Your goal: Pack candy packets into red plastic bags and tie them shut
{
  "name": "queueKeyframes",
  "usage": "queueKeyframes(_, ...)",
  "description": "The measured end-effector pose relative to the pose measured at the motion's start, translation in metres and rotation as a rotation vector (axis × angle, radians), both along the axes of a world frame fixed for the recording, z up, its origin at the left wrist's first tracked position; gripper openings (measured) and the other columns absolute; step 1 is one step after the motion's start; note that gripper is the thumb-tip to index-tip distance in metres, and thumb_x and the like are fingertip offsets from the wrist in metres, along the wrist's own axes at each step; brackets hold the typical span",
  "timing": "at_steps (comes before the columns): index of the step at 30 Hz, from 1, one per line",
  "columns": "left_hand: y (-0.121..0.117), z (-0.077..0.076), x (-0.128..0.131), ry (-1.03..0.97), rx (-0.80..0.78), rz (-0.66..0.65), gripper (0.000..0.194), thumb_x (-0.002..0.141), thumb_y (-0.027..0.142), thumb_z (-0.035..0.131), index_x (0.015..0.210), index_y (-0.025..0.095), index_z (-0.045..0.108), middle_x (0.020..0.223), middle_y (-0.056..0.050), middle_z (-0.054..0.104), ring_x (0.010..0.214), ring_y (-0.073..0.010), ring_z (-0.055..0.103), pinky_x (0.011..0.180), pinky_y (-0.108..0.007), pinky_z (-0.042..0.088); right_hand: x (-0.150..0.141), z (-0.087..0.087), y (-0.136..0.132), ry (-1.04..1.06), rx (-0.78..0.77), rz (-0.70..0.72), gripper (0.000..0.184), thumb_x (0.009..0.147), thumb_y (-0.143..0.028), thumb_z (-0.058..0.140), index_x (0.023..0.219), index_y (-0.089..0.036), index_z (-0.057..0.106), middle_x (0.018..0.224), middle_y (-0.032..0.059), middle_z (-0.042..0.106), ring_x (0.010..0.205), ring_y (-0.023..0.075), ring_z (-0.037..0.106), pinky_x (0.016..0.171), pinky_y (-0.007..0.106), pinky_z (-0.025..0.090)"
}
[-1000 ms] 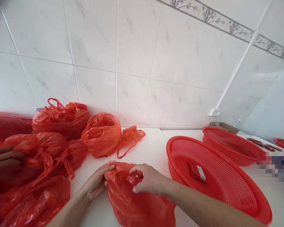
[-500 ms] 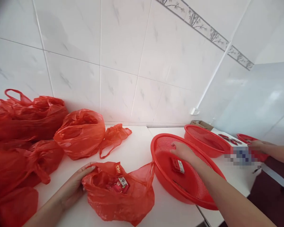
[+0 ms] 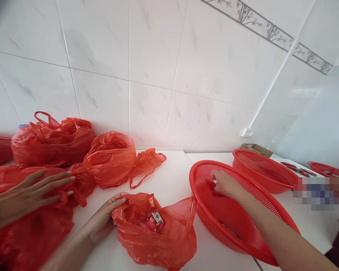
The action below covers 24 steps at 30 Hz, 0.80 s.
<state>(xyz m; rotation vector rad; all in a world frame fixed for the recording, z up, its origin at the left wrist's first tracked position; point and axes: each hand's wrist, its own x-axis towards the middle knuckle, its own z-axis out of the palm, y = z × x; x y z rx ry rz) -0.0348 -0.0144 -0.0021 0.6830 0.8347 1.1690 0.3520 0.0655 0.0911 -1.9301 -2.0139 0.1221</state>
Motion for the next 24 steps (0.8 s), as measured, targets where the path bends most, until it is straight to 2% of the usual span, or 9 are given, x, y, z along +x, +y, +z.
queueKeyframes(3, 0.001, -0.001, 0.0, -0.013, 0.006, -0.01, 0.024, 0.067, 0.033, 0.075, 0.08, 0.015, 0.065, 0.072, -0.003, 0.069, 0.057, -0.0132, 0.062, 0.051, -0.021, 0.043, -0.032, 0.033, -0.006, -0.074, 0.102, 0.048, 0.011, 0.072, -0.023, 0.055, 0.078, -0.022, 0.046, 0.083, 0.0021, 0.058, 0.066, 0.0149, 0.049, 0.056, 0.026, 0.03)
queueKeyframes(5, 0.001, -0.001, -0.001, -0.022, 0.007, -0.023, 0.023, 0.068, 0.033, 0.075, 0.08, 0.016, 0.064, 0.073, -0.003, 0.07, 0.058, -0.0128, 0.062, 0.052, -0.021, 0.043, -0.059, 0.052, -0.018, -0.045, 0.164, 0.124, 0.01, 0.075, -0.027, 0.052, 0.079, -0.023, 0.044, 0.084, 0.0003, 0.058, 0.065, 0.0139, 0.048, 0.056, 0.026, 0.032)
queueKeyframes(8, 0.001, -0.002, -0.002, -0.021, 0.004, -0.032, 0.023, 0.068, 0.033, 0.075, 0.08, 0.015, 0.064, 0.074, -0.003, 0.07, 0.058, -0.0133, 0.062, 0.053, -0.021, 0.043, -0.101, 0.062, -0.045, 0.089, 0.082, 0.283, 0.011, 0.074, -0.025, 0.054, 0.081, -0.024, 0.045, 0.078, -0.002, 0.057, 0.067, 0.0138, 0.05, 0.057, 0.024, 0.034)
queueKeyframes(11, 0.001, -0.002, -0.002, -0.014, 0.01, -0.04, 0.025, 0.068, 0.034, 0.074, 0.082, 0.015, 0.065, 0.073, -0.004, 0.069, 0.058, -0.0137, 0.062, 0.053, -0.022, 0.043, -0.134, 0.047, -0.067, 0.208, -0.178, 0.458, 0.015, 0.07, -0.018, 0.055, 0.082, -0.023, 0.047, 0.079, -0.0025, 0.057, 0.067, 0.0126, 0.053, 0.056, 0.022, 0.036)
queueKeyframes(14, 0.001, -0.003, -0.003, -0.017, 0.017, -0.05, 0.024, 0.071, 0.034, 0.073, 0.083, 0.015, 0.064, 0.074, -0.004, 0.07, 0.058, -0.0135, 0.062, 0.054, -0.022, 0.044, -0.153, 0.022, -0.072, 0.249, -0.39, 0.561, 0.021, 0.071, -0.026, 0.061, 0.09, -0.024, 0.052, 0.09, -0.0006, 0.06, 0.067, 0.0121, 0.055, 0.056, 0.022, 0.039)
queueKeyframes(17, 0.001, -0.003, -0.003, -0.051, 0.043, -0.064, 0.02, 0.075, 0.031, 0.07, 0.084, 0.015, 0.063, 0.077, -0.004, 0.07, 0.064, -0.015, 0.064, 0.058, -0.023, 0.045, -0.165, 0.001, -0.056, 0.172, -0.366, 0.554, 0.028, 0.08, -0.041, 0.056, 0.103, -0.026, 0.055, 0.103, 0.0022, 0.062, 0.079, 0.0154, 0.058, 0.062, 0.025, 0.041)
queueKeyframes(19, 0.001, -0.004, -0.002, -0.077, 0.057, -0.068, 0.018, 0.076, 0.029, 0.07, 0.084, 0.015, 0.063, 0.077, -0.004, 0.07, 0.067, -0.016, 0.065, 0.061, -0.024, 0.046, -0.173, -0.011, -0.04, 0.045, -0.315, 0.496, 0.031, 0.085, -0.039, 0.048, 0.111, -0.025, 0.055, 0.109, 0.005, 0.063, 0.088, 0.0179, 0.059, 0.068, 0.027, 0.042)
queueKeyframes(22, 0.001, -0.005, -0.002, -0.086, 0.06, -0.063, 0.018, 0.075, 0.029, 0.07, 0.085, 0.015, 0.062, 0.077, -0.004, 0.069, 0.067, -0.0166, 0.065, 0.062, -0.025, 0.047, -0.187, -0.028, -0.022, -0.114, -0.301, 0.446, 0.039, 0.08, -0.032, 0.054, 0.117, -0.02, 0.057, 0.115, 0.01, 0.063, 0.098, 0.0222, 0.059, 0.073, 0.029, 0.04)
queueKeyframes(24, 0.002, -0.006, -0.002, -0.083, 0.064, -0.064, 0.018, 0.075, 0.028, 0.07, 0.084, 0.015, 0.062, 0.077, -0.004, 0.069, 0.067, -0.0163, 0.065, 0.062, -0.025, 0.047, -0.195, -0.037, -0.017, -0.144, -0.316, 0.446, 0.036, 0.073, -0.029, 0.06, 0.108, -0.019, 0.062, 0.109, 0.0104, 0.065, 0.094, 0.0235, 0.061, 0.069, 0.028, 0.039)
